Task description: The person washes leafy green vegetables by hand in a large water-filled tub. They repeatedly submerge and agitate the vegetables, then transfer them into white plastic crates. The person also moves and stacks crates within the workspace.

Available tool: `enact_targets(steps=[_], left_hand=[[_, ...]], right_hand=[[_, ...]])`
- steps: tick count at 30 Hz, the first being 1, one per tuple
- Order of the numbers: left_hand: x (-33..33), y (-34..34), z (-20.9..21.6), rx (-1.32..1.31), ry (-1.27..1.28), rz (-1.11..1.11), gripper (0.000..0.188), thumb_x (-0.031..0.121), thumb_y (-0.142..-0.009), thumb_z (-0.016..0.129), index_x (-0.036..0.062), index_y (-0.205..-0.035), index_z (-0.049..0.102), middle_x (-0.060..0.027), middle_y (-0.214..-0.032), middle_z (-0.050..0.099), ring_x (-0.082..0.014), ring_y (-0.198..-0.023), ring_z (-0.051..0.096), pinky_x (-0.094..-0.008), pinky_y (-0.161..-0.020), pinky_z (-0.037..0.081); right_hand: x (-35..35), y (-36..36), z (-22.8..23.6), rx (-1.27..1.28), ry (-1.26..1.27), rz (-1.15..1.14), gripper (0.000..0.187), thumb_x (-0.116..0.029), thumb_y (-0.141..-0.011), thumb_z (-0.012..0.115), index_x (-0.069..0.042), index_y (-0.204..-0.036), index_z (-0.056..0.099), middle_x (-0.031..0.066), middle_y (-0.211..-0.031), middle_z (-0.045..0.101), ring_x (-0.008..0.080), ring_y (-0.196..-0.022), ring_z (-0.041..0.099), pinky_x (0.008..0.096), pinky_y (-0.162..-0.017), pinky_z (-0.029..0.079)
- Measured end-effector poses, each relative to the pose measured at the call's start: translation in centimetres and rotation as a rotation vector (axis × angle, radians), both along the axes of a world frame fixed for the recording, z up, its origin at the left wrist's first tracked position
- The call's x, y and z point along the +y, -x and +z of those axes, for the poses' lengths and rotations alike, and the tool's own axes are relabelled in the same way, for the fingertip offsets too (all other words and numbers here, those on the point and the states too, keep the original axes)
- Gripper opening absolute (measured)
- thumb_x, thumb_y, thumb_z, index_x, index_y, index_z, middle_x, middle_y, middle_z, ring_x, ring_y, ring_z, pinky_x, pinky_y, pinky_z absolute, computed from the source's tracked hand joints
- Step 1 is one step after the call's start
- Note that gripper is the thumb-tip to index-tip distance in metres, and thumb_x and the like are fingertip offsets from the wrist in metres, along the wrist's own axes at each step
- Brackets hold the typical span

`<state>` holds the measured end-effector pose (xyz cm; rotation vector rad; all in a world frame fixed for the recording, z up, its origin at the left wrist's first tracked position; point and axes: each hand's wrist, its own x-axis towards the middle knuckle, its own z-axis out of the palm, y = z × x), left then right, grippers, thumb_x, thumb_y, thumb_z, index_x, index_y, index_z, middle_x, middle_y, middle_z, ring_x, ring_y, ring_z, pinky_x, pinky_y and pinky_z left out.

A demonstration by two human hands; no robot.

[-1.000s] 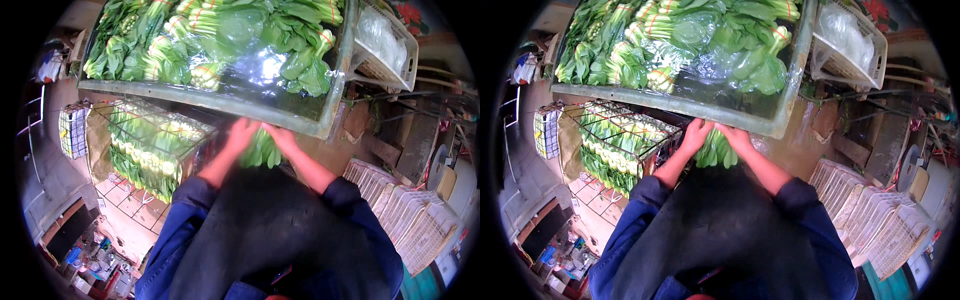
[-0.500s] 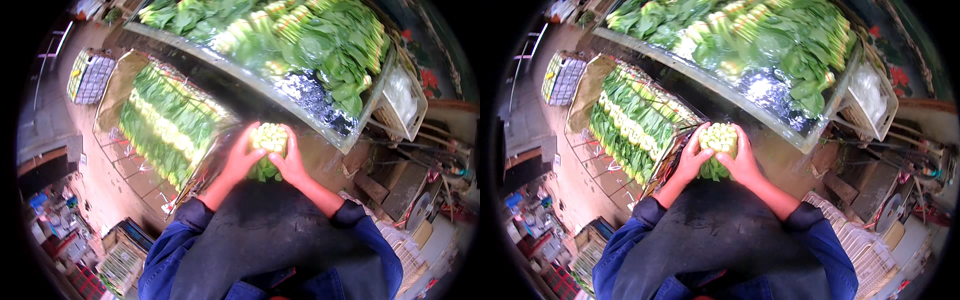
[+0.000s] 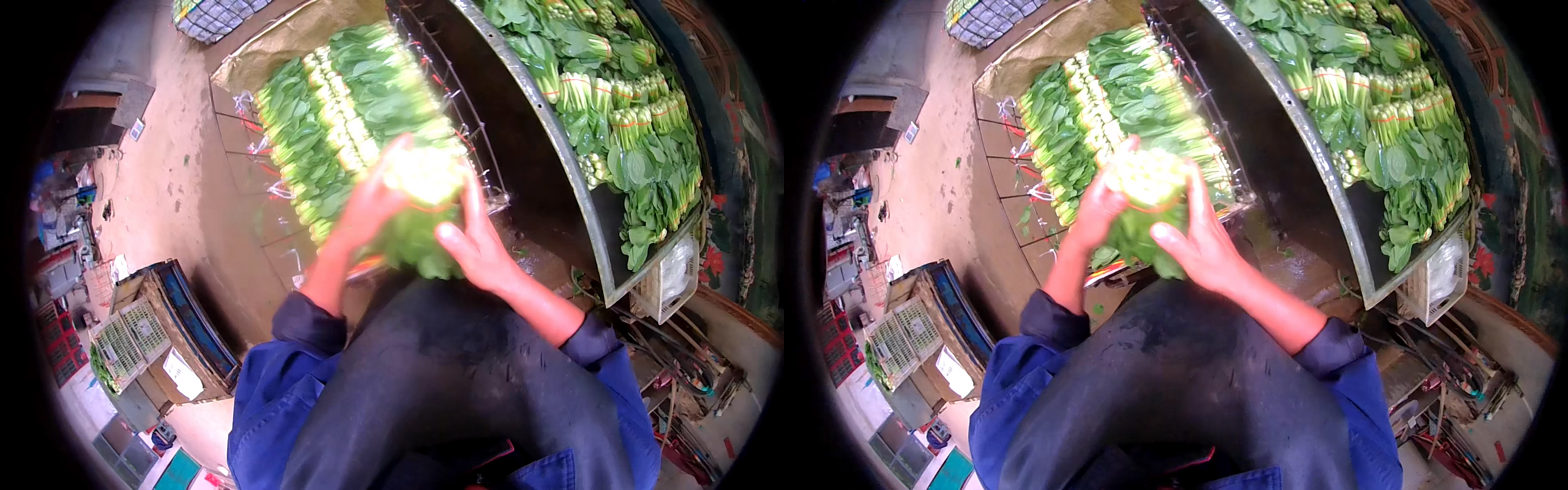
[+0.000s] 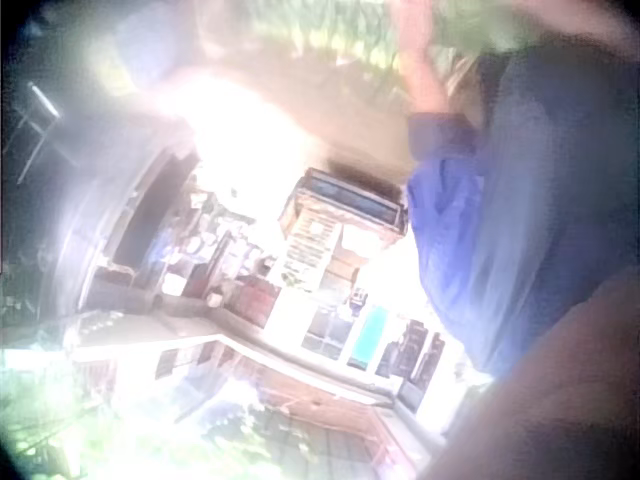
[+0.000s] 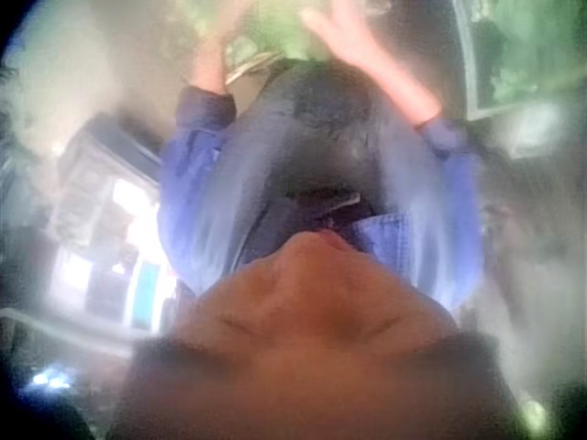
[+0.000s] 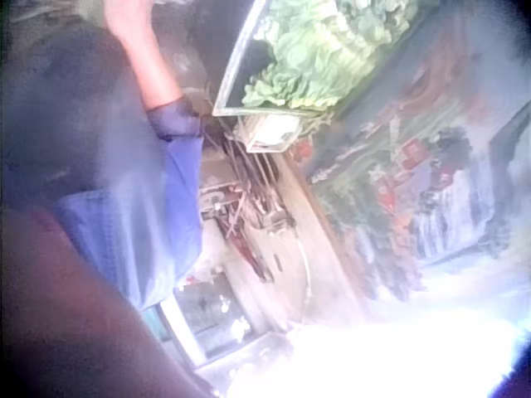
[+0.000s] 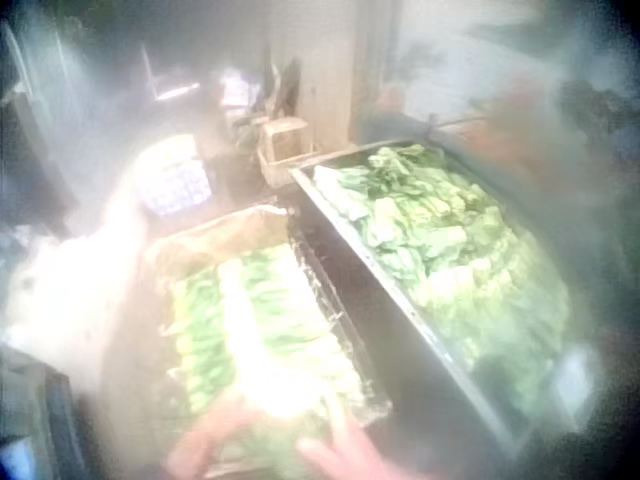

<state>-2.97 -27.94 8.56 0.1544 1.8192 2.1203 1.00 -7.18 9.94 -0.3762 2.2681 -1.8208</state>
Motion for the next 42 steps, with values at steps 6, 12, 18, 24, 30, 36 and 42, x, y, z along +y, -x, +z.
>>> enact_targets(steps=[6, 12, 18, 24, 30, 36, 42], left_hand=[[-15.9, 5.0, -8.8, -0.189, 0.214, -0.282, 0.089, 0.049, -0.092, 0.070, 0.0026, -0.158, 0.032, -0.0154, -0.160, 0.039, -0.0235, -0.146, 0.038, -0.0364, -0.120, 0.028], [-15.8, -0.2, -28.0, -0.202, 0.508, -0.363, 0.085, 0.041, -0.094, 0.068, 0.0091, -0.161, 0.026, -0.0154, -0.159, 0.040, -0.0288, -0.145, 0.039, -0.0392, -0.120, 0.028], [-11.0, -5.3, -30.8, 0.030, 0.890, -0.379, 0.095, 0.045, -0.090, 0.069, 0.0093, -0.162, 0.019, -0.0230, -0.152, 0.044, -0.0392, -0.140, 0.041, -0.0470, -0.117, 0.030], [-11.4, -2.4, -30.5, 0.199, 0.977, -0.477, 0.100, 0.046, -0.087, 0.074, 0.0034, -0.160, 0.021, -0.0253, -0.154, 0.040, -0.0408, -0.143, 0.037, -0.0479, -0.118, 0.029], [-9.4, 0.0, -24.2, 0.343, 1.124, -0.288, 0.086, 0.022, -0.084, 0.078, 0.0005, -0.154, 0.034, -0.0242, -0.153, 0.042, -0.0418, -0.142, 0.039, -0.0470, -0.119, 0.031], [-5.1, -0.7, -17.3, 0.190, 1.084, 0.078, 0.082, 0.009, -0.085, 0.075, 0.0001, -0.155, 0.034, -0.0226, -0.157, 0.039, -0.0379, -0.146, 0.035, -0.0443, -0.121, 0.027], [-0.7, -2.4, -13.6, 0.165, 1.134, 0.080, 0.079, 0.006, -0.088, 0.069, 0.0004, -0.156, 0.031, -0.0207, -0.159, 0.036, -0.0350, -0.148, 0.034, -0.0414, -0.122, 0.025]], right_hand=[[-1.1, 2.4, -2.7, -0.320, -0.144, -0.060, 0.075, -0.035, -0.100, 0.063, 0.003, -0.155, 0.028, 0.0244, -0.146, 0.051, 0.0329, -0.136, 0.050, 0.0411, -0.113, 0.038], [3.1, 0.0, -4.5, -0.566, -0.208, -0.183, 0.064, -0.032, -0.103, 0.062, 0.001, -0.152, 0.038, 0.0160, -0.138, 0.060, 0.0208, -0.126, 0.056, 0.0352, -0.107, 0.044], [6.6, -0.8, -3.7, -0.612, -0.179, -0.348, 0.061, -0.028, -0.101, 0.064, 0.002, -0.149, 0.041, 0.0181, -0.133, 0.063, 0.0230, -0.126, 0.059, 0.0356, -0.106, 0.046], [19.3, 1.2, -5.5, -0.377, -0.406, -0.661, 0.055, -0.028, -0.099, 0.067, 0.001, -0.142, 0.052, 0.0206, -0.136, 0.062, 0.0272, -0.124, 0.062, 0.0378, -0.104, 0.049], [33.3, 7.1, -12.8, -0.855, -0.310, -0.926, 0.076, -0.054, -0.089, 0.070, 0.006, -0.135, 0.057, 0.0209, -0.129, 0.065, 0.0295, -0.112, 0.065, 0.0416, -0.098, 0.049], [34.1, 11.9, -18.7, -0.859, 0.828, -0.925, 0.041, -0.035, -0.098, 0.067, 0.000, -0.120, 0.064, 0.0140, -0.106, 0.072, 0.0274, -0.092, 0.071, 0.0456, -0.083, 0.059], [38.7, 9.8, -21.8, -0.714, 0.000, -0.840, 0.034, -0.028, -0.093, 0.068, 0.000, -0.111, 0.071, 0.0185, -0.106, 0.073, 0.0340, -0.095, 0.071, 0.0462, -0.086, 0.057]])
